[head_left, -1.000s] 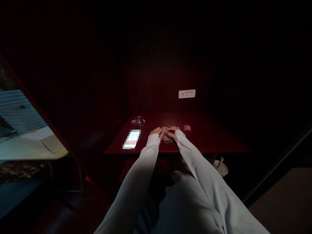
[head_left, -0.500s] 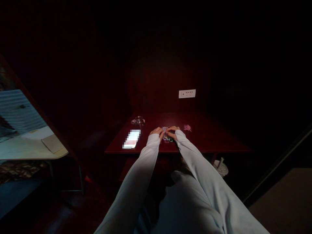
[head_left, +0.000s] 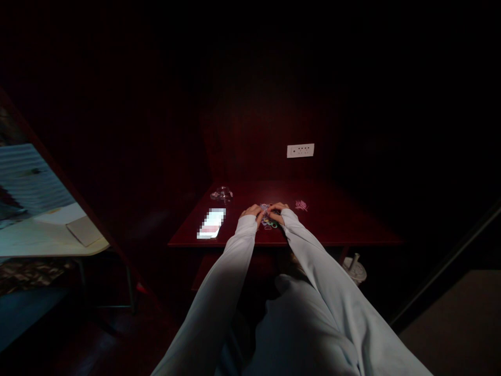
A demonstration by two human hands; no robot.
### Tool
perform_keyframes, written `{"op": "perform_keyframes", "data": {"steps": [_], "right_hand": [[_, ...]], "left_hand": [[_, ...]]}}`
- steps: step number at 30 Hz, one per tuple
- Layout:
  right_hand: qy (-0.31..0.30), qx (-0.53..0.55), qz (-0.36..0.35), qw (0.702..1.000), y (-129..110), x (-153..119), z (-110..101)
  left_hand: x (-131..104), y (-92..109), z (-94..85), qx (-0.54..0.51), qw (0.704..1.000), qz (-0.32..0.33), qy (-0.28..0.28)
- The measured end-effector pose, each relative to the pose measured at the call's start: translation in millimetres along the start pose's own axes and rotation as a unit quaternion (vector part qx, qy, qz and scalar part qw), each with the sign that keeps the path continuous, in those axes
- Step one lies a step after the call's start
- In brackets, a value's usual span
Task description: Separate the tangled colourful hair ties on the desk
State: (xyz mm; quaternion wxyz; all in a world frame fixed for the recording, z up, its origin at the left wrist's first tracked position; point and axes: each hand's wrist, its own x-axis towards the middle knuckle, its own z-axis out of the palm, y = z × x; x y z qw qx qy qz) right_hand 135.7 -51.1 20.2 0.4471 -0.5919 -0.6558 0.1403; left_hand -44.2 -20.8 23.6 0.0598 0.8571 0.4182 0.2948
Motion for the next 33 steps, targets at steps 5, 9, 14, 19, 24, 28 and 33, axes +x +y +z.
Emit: {"op": "perform_keyframes", "data": {"steps": [5, 9, 14, 19, 24, 28, 33], "right_hand": [[-0.006, -0.003, -0.004, 1.000, 1, 1, 0], [0.002, -0.003, -0.008, 1.000, 4, 3, 3], [0.002, 0.002, -0.017, 1.000, 8, 4, 5], [0.002, 0.004, -0.024, 1.000, 10, 5, 4], [0.003, 0.003, -0.020, 1.000, 11, 6, 4], [0.001, 0.008, -0.019, 1.000, 10, 5, 5], [0.002, 0.015, -0.016, 1.000, 11, 4, 4]], "left_hand": [[-1, 1, 0.7, 0.000, 1.000, -0.002, 0.008], [-3, 3, 0.8, -0.003, 1.000, 0.002, 0.012], [-2, 3, -1.8, -0.003, 1.000, 0.002, 0.000], [-1, 2, -1.6, -0.012, 1.000, 0.001, -0.006], [-4, 3, 0.9, -0.021, 1.000, 0.014, -0.001], [-4, 4, 0.1, -0.019, 1.000, 0.009, -0.004], [-3, 4, -0.5, -0.025, 1.000, 0.004, -0.005]]}}
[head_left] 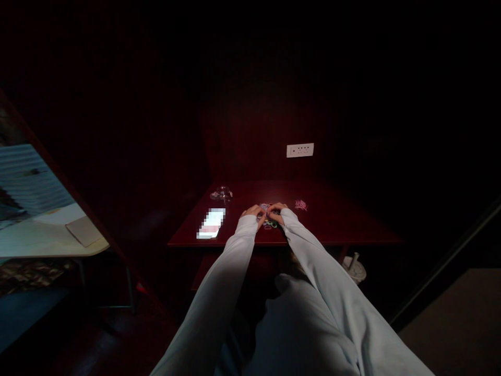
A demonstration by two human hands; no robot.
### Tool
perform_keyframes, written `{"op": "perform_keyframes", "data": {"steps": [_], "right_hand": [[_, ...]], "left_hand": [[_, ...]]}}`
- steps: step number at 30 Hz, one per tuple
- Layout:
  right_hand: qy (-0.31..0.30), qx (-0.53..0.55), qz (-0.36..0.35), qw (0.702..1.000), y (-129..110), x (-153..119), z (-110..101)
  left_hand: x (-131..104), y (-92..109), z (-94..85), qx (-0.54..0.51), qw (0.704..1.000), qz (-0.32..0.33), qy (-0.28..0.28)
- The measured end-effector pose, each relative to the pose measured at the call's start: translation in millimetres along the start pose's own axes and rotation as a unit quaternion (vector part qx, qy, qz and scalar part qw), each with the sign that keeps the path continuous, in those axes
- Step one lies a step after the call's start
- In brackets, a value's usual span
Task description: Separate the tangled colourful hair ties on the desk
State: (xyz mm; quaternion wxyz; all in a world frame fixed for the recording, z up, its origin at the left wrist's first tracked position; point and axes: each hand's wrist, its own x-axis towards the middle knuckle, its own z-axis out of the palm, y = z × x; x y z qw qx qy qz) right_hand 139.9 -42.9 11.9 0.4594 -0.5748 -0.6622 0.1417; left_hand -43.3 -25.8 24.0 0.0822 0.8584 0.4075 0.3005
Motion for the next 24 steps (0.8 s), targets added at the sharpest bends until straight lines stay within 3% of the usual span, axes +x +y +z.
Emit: {"op": "perform_keyframes", "data": {"steps": [7, 14, 24], "right_hand": [[-0.003, -0.003, 0.005, 1.000, -5, -1, -1], [0.001, -0.015, 0.024, 1.000, -14, -9, -2], [-0.004, -0.016, 0.046, 0.999, -11, -8, 2]], "left_hand": [[2, -2, 4.0, 0.005, 1.000, -0.002, 0.007], [6, -13, 9.4, -0.018, 1.000, 0.002, -0.020], [6, -15, 12.0, -0.012, 1.000, -0.021, 0.004]]}}
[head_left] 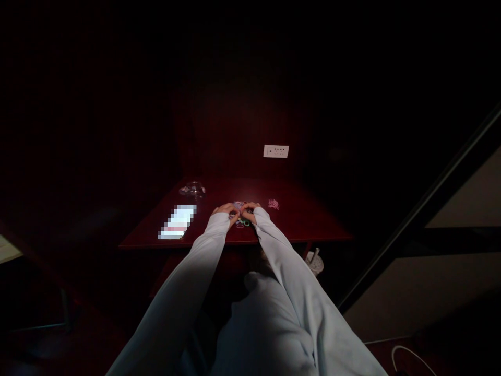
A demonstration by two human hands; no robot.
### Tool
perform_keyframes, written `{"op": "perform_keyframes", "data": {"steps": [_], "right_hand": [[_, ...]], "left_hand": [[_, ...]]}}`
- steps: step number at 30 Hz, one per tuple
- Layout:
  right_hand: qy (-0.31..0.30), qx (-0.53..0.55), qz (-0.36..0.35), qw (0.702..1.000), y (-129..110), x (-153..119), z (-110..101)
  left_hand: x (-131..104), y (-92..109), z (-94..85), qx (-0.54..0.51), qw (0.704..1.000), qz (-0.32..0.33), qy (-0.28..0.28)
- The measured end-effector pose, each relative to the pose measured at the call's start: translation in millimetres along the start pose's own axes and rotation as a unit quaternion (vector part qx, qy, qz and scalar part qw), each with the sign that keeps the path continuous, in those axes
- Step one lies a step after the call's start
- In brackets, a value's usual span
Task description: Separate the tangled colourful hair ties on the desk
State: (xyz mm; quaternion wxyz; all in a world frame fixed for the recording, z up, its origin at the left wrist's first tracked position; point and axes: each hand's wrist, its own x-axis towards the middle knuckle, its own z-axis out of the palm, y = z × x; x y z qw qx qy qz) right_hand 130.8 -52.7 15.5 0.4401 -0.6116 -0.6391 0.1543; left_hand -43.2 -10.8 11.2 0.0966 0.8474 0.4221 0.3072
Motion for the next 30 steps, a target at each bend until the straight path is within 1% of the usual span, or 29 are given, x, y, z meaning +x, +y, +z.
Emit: {"op": "perform_keyframes", "data": {"steps": [4, 9, 13, 16, 18, 22, 26, 30], "right_hand": [[-0.009, 0.002, -0.020, 1.000, 3, 2, 0], [-0.007, -0.008, -0.017, 1.000, 4, 3, 0], [-0.012, 0.002, -0.044, 0.999, 6, 3, 1], [0.006, 0.000, -0.016, 1.000, 5, 3, 2], [0.006, -0.003, 0.000, 1.000, 4, 4, 2], [-0.013, 0.000, -0.015, 1.000, -1, 3, -1], [0.000, -0.003, -0.010, 1.000, -3, 2, -3], [-0.003, -0.013, -0.011, 1.000, -3, 3, -3]], "left_hand": [[2, -1, 2.8, 0.006, 1.000, -0.010, 0.016], [1, -1, 2.2, 0.002, 1.000, 0.005, 0.010], [-3, 1, 1.8, -0.004, 0.999, 0.020, 0.027], [-4, 2, 1.0, -0.004, 1.000, 0.017, 0.025], [-4, 2, 0.1, -0.005, 1.000, 0.014, 0.022], [-4, 3, -2.3, -0.010, 1.000, 0.011, 0.015], [-5, 6, -5.1, -0.006, 1.000, 0.007, 0.015], [-7, 8, -7.9, -0.002, 1.000, 0.007, 0.018]]}}
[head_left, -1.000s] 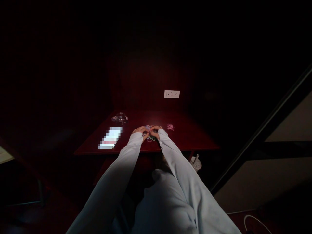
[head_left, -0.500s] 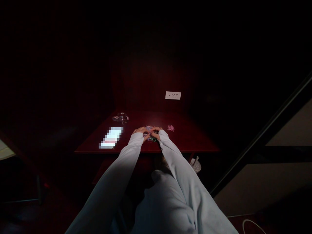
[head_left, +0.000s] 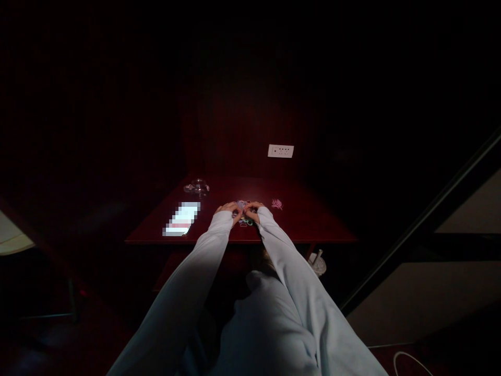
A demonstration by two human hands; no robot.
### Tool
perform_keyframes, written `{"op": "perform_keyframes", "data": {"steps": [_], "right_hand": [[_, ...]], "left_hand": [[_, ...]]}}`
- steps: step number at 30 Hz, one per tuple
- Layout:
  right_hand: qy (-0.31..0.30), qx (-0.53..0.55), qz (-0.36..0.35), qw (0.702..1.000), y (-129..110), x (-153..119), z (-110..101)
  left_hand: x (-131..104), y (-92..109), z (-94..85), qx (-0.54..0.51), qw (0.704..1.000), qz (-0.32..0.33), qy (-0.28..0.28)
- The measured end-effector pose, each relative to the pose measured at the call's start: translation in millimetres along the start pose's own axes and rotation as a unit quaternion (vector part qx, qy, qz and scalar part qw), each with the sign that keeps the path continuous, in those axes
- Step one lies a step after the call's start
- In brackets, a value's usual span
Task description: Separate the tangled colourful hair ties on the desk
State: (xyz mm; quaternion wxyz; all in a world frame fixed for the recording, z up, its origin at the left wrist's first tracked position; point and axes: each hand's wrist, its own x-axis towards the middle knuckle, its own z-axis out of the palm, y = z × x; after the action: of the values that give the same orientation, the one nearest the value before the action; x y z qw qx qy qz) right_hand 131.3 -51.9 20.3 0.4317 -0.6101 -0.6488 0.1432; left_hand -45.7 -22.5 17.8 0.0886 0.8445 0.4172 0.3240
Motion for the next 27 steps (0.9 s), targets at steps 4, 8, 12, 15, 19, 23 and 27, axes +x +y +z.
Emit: {"op": "perform_keyframes", "data": {"steps": [4, 8, 12, 15, 19, 23, 27], "right_hand": [[0.005, -0.002, -0.004, 1.000, 2.7, 1.4, 0.7], [0.011, 0.005, -0.012, 1.000, 6.4, 2.4, 2.1], [0.015, 0.002, -0.024, 1.000, 9.1, 2.7, 2.5], [0.016, 0.002, -0.025, 1.000, 10.0, 2.5, 2.8], [0.030, 0.007, -0.023, 0.999, 8.3, 1.5, 2.3], [0.014, 0.003, -0.012, 1.000, 3.4, -1.1, -0.4], [0.016, -0.004, -0.003, 1.000, 0.2, -3.7, -2.1]], "left_hand": [[-0.7, 0.1, -0.2, 0.003, 1.000, 0.002, 0.005], [3.0, -3.5, 2.9, 0.007, 1.000, -0.003, -0.005], [7.3, -7.0, 4.7, 0.003, 1.000, -0.005, -0.017], [7.8, -7.9, 4.0, -0.008, 1.000, 0.003, -0.021], [7.1, -6.8, 1.6, -0.017, 1.000, 0.003, -0.022], [6.6, -4.5, -0.7, -0.028, 0.999, 0.008, -0.022], [6.9, -5.4, 1.3, -0.052, 0.998, 0.018, 0.000]]}}
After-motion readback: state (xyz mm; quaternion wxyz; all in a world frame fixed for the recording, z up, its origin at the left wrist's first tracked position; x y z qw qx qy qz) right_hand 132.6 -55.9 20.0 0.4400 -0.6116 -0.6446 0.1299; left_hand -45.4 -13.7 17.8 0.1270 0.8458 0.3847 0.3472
